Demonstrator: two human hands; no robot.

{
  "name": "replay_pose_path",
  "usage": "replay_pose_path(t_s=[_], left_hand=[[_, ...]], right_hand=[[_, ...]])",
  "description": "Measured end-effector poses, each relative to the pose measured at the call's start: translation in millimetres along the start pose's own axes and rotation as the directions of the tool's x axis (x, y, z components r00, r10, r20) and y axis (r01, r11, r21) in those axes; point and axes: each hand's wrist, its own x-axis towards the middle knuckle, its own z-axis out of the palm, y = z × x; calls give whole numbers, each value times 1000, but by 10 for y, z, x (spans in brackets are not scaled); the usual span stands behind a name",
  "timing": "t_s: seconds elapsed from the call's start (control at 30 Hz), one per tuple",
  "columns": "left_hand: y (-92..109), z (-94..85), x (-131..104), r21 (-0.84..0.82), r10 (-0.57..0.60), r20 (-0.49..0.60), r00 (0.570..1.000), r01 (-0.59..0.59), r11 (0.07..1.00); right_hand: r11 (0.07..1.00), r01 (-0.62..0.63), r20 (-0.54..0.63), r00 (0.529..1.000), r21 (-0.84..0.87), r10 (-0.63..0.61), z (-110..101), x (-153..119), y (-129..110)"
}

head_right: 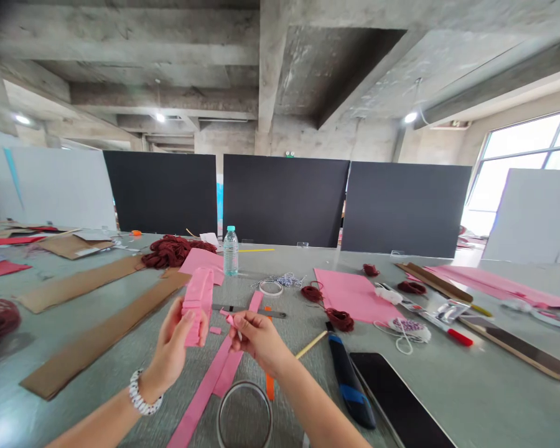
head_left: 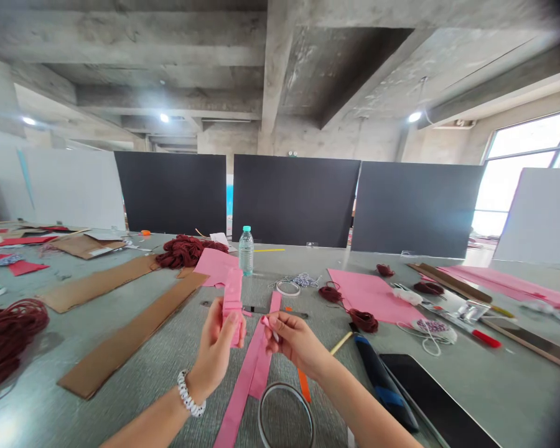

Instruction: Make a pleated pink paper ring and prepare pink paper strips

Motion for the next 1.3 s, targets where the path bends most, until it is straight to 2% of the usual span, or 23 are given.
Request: replay_pose_path(t_s=[0.1,0.17,0.23,0.43,0.7,0.77,0.83,0.93,1.0,1.07,1.13,1.2,1.3], left_hand=[[-32,12,-15,152,-47,-7,999,48,987],[-41,33,-24,264,-64,-39,997,73,962],[-36,60,-33,299,-78,-36,996,85,951],[12,121,-44,252,-94,29,995,84,964],[-21,99,-30,231,-91,-58,994,102,967],[-21,86,-17,220,-100,-75,992,114,969],[-17,79,-6,196,-107,-73,992,119,973],[-12,79,-2,179,-108,-52,993,115,977],[-11,86,-10,196,-93,-46,995,101,976],[-6,96,-23,216,-69,-36,997,75,973],[4,108,-36,235,-46,-14,999,48,971],[14,115,-48,251,-30,7,1000,27,968],[17,109,-65,278,-18,28,999,9,961]], right_hand=[[971,-49,-4,999,236,52,0,-29,-26],[953,-57,11,998,299,56,8,-55,-47],[951,-49,17,999,306,47,27,-80,-65],[975,-11,-5,1000,221,12,66,-103,-72],[976,12,39,999,217,-21,30,-102,-75],[989,29,24,999,143,-32,3,-95,-81],[999,30,-4,1000,-45,-30,-44,-82,-79],[946,62,-68,994,-319,-87,-113,-58,-61],[924,95,-111,983,-371,-146,-126,-47,-44],[953,78,-98,989,-293,-111,-105,-43,-33],[994,22,-34,999,-109,-26,-63,-47,-31],[999,-7,3,1000,38,7,-21,-60,-43],[997,22,-58,998,76,-18,20,-95,-90]])
